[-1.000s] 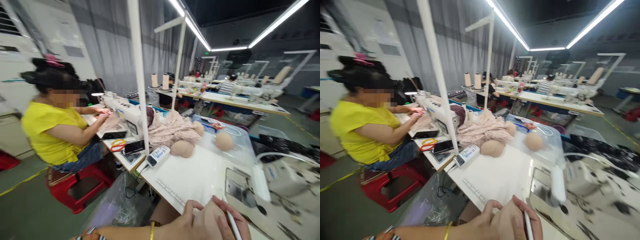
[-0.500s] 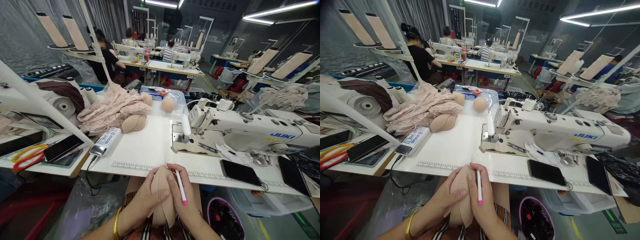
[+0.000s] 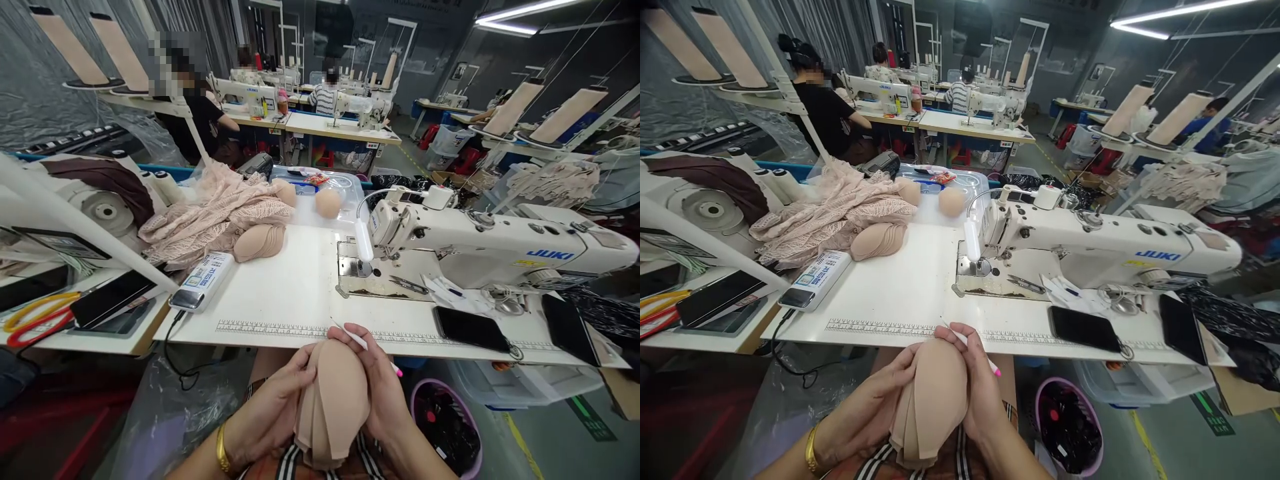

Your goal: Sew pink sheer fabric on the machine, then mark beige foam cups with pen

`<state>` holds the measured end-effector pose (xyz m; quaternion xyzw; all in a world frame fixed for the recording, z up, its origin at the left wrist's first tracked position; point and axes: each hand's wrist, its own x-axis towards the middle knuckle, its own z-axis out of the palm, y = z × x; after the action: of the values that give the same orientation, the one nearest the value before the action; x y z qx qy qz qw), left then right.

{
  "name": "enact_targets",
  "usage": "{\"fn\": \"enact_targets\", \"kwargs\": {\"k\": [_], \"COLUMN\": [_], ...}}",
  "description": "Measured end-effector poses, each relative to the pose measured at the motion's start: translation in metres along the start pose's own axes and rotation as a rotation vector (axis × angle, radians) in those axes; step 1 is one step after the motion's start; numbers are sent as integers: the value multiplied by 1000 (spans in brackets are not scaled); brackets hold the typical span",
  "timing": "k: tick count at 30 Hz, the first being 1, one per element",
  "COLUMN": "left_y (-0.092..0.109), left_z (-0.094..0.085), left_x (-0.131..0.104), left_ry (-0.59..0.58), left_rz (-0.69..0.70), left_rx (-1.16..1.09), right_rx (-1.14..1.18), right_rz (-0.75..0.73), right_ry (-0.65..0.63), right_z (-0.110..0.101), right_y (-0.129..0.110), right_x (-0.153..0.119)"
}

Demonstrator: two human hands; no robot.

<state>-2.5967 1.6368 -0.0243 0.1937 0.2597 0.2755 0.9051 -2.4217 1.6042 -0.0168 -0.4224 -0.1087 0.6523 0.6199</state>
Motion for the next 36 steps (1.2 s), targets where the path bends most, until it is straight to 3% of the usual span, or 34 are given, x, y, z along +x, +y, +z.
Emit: {"fn": "enact_targets", "kwargs": {"k": [6,8,13,16,20,23,27,31,36], "left_y": [3,1,0,-2,-6,-8,-6,-5,-9], "left_z": [9,12,8,1,-5,-6,-3,-5,-15], "left_x": [0,3,11,15,21,23,25,25,23], "left_ry": [-11,-14,-35,-36,-13,-7,-55,-166,-181], "left_rz": [50,33,-55,-137,-171,-196,-151,-50,-99], "left_rx": [111,133,-87,-152,-201,-245,-250,-262,-234], "right_rx": [-346,-367,-150,-74,-69,-105,-93,-72,-85], "right_rz": [-249,-310,-235,-176,-207,-184,-247,-202,-209], "right_ry": [-92,-104,7,-10,3,-56,-79,-157,-169], "right_z": [1,4,3,2,4,5,1,-8,-20], "right_y": [0,-3,-13,-13,-12,-12,-15,-17,-18], "right_x": [-10,-10,0,5,12,17,20,19,16]}}
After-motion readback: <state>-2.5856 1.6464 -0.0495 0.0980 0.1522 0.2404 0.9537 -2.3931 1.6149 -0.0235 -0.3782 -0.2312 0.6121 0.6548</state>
